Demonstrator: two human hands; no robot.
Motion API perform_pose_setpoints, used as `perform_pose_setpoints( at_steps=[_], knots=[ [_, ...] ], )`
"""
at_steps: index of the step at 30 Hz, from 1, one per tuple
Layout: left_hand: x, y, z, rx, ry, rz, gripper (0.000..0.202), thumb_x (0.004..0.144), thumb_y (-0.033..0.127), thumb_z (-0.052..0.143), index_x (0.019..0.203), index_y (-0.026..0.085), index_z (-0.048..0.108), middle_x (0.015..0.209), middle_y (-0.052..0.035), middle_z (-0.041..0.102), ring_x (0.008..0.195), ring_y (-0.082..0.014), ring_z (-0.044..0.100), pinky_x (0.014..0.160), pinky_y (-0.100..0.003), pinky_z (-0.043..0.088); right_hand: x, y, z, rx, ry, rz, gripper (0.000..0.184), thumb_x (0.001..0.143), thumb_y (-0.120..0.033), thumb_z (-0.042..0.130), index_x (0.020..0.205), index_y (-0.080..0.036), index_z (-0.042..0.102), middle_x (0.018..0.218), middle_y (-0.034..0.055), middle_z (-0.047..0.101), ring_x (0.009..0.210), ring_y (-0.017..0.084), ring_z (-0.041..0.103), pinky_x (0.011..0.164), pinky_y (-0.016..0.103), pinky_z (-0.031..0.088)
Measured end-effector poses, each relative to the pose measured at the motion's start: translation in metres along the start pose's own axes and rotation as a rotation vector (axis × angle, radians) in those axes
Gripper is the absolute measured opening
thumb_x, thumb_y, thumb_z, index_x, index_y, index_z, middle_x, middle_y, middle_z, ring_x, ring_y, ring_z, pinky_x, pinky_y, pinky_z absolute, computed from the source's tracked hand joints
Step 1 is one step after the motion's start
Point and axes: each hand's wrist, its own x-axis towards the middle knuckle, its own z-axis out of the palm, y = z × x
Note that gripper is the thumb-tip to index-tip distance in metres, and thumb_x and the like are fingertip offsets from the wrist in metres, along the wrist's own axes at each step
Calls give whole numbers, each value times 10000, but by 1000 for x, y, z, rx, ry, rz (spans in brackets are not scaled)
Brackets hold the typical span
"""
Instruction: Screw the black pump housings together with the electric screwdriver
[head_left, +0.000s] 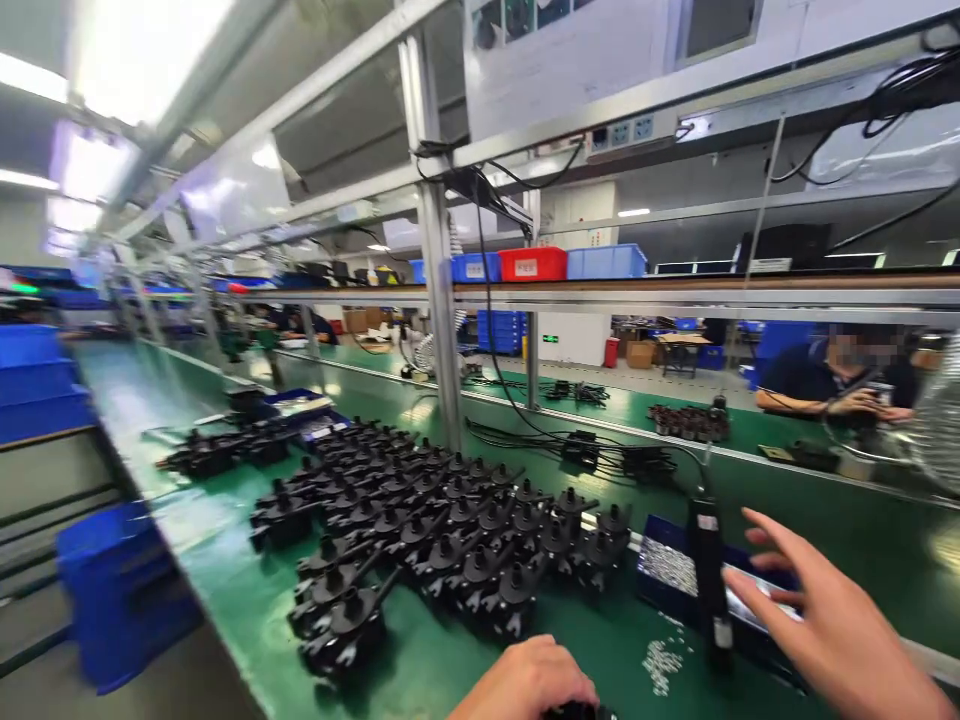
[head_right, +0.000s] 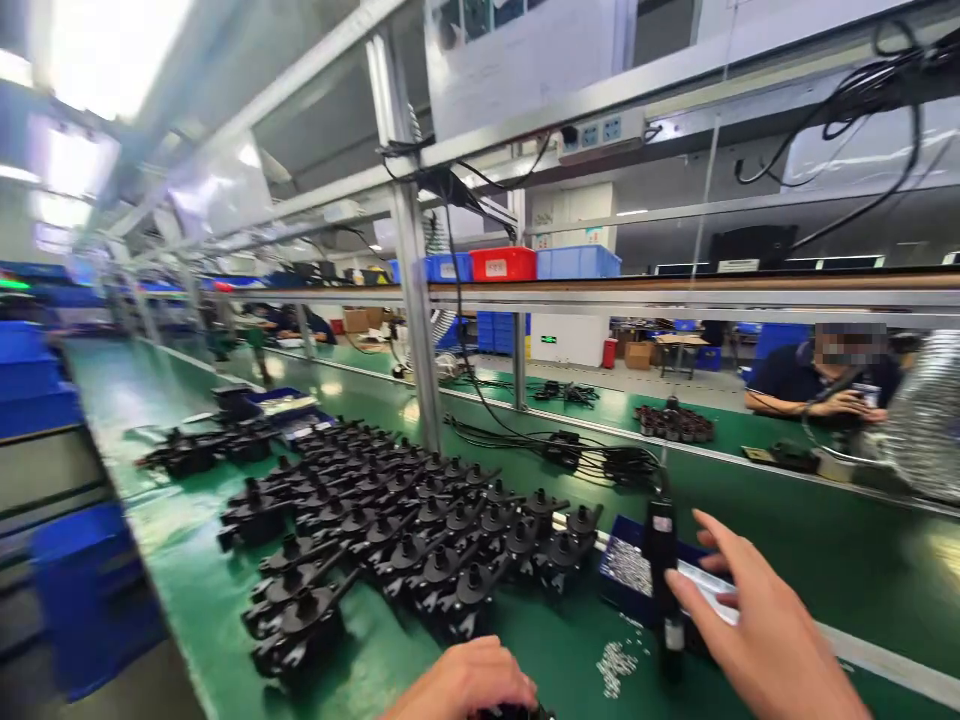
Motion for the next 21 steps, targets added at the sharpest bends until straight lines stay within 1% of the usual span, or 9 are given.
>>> perform_pose_setpoints(
  at_steps=[2, 4, 6, 9, 11, 13, 15, 16, 21],
  knots=[
    [18, 6, 26, -56, -4, 40, 778, 1023, 853, 302, 1206, 300, 818, 1135, -118, 846, 1060, -275, 784, 962, -358, 550, -4, -11, 3, -59, -90, 46, 762, 881, -716, 746, 1519, -315, 632, 1333, 148, 740, 1084, 390, 767, 772, 512, 729],
    [40, 15, 49, -77, -17, 57, 755, 1012, 859, 354, 1159, 293, 831, 1103, -124, 834, 1015, -274, 778, 880, -338, 565, -7, -18, 8, -71, -138, 70, 780, 944, -683, 688, 1603, -302, 521, 1431, 147, 679, 1216, 378, 718, 912, 520, 710],
    [63, 25, 62, -59, -45, 53, 591, 1041, 753, 484, 1107, 282, 835, 1026, -101, 821, 948, -260, 771, 806, -313, 563, -10, -23, 13, -58, -167, 89, 804, 962, -663, 675, 1638, -285, 459, 1471, 150, 643, 1277, 376, 684, 984, 533, 686],
    [88, 32, 61, 95, -13, -69, 316, 1076, 426, 544, 1061, 268, 817, 973, -75, 785, 931, -259, 750, 823, -319, 565, -13, -24, 17, -31, -187, 114, 806, 978, -662, 655, 1647, -274, 428, 1486, 153, 622, 1312, 374, 655, 1023, 560, 661],
    [96, 27, 57, 220, 8, -195, 297, 1027, 227, 512, 1064, 252, 806, 1032, -102, 756, 954, -282, 736, 842, -353, 577, -14, -25, 20, -14, -194, 122, 797, 991, -652, 650, 1652, -274, 414, 1488, 155, 621, 1331, 367, 644, 1039, 565, 648],
    [98, 16, 55, 275, -26, -252, 359, 918, 99, 524, 1106, 234, 799, 1079, -127, 733, 968, -308, 731, 848, -381, 591, -14, -24, 24, 20, -180, 133, 798, 995, -635, 658, 1659, -277, 398, 1492, 157, 627, 1348, 361, 642, 1061, 567, 634],
    [97, 5, 57, 273, -56, -250, 475, 834, 36, 524, 1179, 228, 788, 1123, -137, 721, 1011, -326, 729, 884, -402, 599, -14, -23, 29, 69, -160, 151, 819, 989, -627, 673, 1669, -280, 379, 1505, 160, 628, 1367, 362, 640, 1094, 573, 612],
    [97, 2, 58, 273, -64, -247, 510, 825, 31, 519, 1213, 234, 782, 1146, -136, 716, 1039, -330, 725, 911, -410, 599, -14, -22, 31, 94, -156, 162, 838, 980, -628, 684, 1673, -278, 370, 1513, 163, 626, 1377, 365, 637, 1111, 576, 599],
    [98, 0, 58, 278, -102, -240, 525, 872, 73, 498, 1257, 275, 792, 1176, -123, 700, 1052, -319, 721, 937, -409, 599, -14, -16, 43, 179, -165, 235, 906, 975, -639, 699, 1695, -260, 302, 1576, 193, 573, 1418, 369, 610, 1187, 579, 522]
  ],
)
